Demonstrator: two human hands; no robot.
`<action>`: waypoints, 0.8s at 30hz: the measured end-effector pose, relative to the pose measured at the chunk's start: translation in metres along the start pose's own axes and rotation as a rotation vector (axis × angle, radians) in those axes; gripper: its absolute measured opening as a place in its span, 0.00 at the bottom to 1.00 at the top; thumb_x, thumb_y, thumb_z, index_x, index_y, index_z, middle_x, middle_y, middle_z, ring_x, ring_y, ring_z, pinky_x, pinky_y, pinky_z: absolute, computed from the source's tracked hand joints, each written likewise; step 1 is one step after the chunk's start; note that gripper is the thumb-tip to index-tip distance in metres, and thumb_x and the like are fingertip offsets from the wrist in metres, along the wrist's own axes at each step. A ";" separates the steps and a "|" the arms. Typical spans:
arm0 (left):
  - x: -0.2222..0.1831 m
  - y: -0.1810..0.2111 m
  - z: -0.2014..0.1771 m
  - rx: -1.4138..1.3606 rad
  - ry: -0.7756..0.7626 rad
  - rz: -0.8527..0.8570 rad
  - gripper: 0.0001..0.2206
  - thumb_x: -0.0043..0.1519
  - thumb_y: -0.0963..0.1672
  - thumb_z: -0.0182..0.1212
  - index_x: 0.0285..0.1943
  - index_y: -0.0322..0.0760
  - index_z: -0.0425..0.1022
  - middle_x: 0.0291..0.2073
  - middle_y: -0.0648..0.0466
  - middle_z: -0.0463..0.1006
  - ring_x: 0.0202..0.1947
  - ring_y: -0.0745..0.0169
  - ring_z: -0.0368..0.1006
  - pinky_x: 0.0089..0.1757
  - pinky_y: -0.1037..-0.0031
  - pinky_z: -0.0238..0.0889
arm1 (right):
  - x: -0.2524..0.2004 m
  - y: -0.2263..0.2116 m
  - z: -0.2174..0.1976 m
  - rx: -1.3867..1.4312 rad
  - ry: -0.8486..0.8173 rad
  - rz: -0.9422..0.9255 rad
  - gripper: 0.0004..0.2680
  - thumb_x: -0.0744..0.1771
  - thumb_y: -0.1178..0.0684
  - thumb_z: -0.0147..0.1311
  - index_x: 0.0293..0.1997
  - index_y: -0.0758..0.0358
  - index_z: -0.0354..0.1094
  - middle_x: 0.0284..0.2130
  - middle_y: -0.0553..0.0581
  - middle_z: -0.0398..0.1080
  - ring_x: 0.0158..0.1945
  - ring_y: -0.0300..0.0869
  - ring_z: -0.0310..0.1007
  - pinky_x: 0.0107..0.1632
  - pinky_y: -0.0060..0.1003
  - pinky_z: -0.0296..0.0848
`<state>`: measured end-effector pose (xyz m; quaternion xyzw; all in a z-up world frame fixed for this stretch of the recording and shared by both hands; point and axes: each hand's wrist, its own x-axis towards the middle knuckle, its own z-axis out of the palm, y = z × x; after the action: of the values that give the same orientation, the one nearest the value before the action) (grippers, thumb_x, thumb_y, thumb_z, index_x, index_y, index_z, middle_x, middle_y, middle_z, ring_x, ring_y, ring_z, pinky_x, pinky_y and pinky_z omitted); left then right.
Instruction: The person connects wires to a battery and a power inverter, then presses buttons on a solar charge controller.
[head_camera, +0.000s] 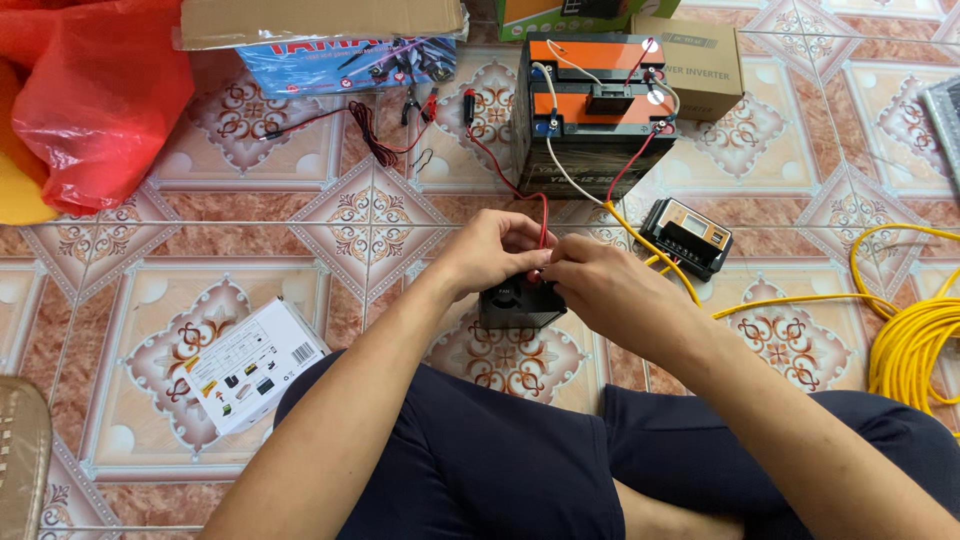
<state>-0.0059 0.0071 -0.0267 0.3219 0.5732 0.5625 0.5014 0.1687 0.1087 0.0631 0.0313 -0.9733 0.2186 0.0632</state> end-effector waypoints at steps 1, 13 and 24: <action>-0.003 0.004 0.000 0.021 0.006 -0.016 0.14 0.55 0.41 0.74 0.50 0.35 0.82 0.34 0.51 0.84 0.32 0.69 0.81 0.37 0.79 0.80 | 0.000 0.001 0.000 -0.015 0.001 -0.006 0.03 0.65 0.61 0.55 0.39 0.63 0.74 0.38 0.59 0.71 0.38 0.55 0.79 0.41 0.43 0.78; -0.004 0.003 0.001 -0.065 0.027 -0.077 0.12 0.54 0.39 0.73 0.46 0.33 0.81 0.34 0.46 0.85 0.31 0.64 0.81 0.35 0.77 0.80 | -0.029 -0.033 -0.021 -0.017 0.010 0.125 0.08 0.66 0.59 0.51 0.46 0.60 0.76 0.34 0.60 0.70 0.32 0.50 0.77 0.35 0.41 0.76; -0.014 0.014 0.000 -0.045 0.035 -0.090 0.18 0.46 0.36 0.76 0.46 0.31 0.81 0.33 0.45 0.84 0.31 0.61 0.81 0.36 0.75 0.81 | -0.035 -0.016 -0.006 0.002 0.117 0.131 0.08 0.65 0.60 0.54 0.48 0.62 0.74 0.36 0.59 0.72 0.33 0.51 0.78 0.34 0.41 0.77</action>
<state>-0.0042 -0.0034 -0.0106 0.2745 0.5831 0.5577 0.5231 0.2055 0.0974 0.0703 -0.0452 -0.9677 0.2246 0.1054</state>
